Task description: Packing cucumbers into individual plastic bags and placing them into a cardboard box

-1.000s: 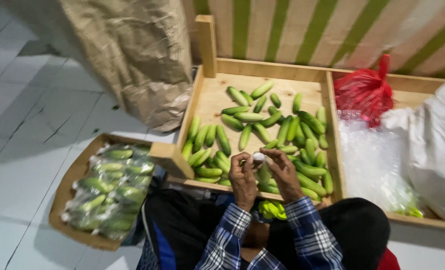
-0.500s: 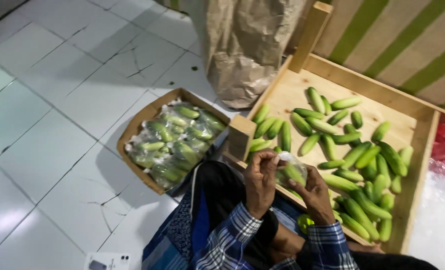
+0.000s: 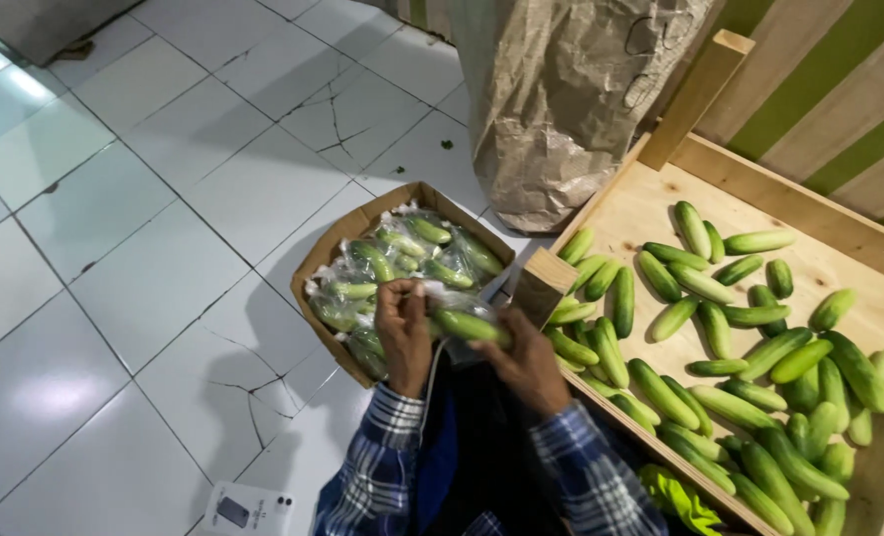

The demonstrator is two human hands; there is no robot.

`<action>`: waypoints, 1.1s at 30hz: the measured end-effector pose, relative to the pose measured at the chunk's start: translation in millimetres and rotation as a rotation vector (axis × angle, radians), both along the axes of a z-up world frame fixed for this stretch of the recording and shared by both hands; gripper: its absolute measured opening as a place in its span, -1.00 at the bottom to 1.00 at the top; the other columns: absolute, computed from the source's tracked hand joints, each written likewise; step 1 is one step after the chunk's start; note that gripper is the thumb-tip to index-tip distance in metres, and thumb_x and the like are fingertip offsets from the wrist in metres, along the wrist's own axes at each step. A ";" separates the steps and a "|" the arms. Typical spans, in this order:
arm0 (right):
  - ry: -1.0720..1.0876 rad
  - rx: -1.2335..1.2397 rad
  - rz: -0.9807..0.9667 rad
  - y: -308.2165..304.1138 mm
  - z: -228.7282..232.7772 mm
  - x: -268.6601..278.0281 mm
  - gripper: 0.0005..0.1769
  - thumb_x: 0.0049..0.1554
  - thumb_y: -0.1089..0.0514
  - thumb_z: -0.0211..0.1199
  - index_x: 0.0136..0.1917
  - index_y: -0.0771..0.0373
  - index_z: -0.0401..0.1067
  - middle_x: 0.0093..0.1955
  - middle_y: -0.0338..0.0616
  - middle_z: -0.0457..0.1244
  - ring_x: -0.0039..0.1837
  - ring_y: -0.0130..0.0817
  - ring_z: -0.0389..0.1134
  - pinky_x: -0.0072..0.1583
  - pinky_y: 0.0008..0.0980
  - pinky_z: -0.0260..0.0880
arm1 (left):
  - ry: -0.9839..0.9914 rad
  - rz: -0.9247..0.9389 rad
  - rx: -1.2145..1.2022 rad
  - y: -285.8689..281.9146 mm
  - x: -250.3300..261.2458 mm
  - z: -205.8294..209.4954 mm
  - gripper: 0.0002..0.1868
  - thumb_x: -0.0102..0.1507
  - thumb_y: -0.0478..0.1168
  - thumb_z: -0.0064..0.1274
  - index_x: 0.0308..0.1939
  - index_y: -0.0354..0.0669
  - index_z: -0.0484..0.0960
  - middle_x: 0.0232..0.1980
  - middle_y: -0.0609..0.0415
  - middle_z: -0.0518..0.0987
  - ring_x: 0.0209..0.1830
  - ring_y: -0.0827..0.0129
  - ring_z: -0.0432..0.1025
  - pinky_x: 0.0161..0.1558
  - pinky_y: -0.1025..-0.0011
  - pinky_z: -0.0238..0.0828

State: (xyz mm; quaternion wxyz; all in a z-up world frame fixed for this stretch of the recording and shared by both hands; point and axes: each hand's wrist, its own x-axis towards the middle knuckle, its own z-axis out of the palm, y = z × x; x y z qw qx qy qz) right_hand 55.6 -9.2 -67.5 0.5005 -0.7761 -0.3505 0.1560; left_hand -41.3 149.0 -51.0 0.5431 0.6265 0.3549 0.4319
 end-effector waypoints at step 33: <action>-0.500 -0.638 0.286 125.9 -69.8 -52.9 -0.56 0.16 -0.22 0.07 -0.15 0.04 0.66 -0.28 -0.13 0.45 -0.14 -0.09 0.54 -0.16 -0.17 0.56 | 0.627 0.176 0.255 201.7 -14.5 -282.2 -0.76 0.31 -0.08 0.06 -0.01 -0.05 0.61 -0.08 -0.11 0.66 0.05 -0.09 0.53 0.14 0.02 0.40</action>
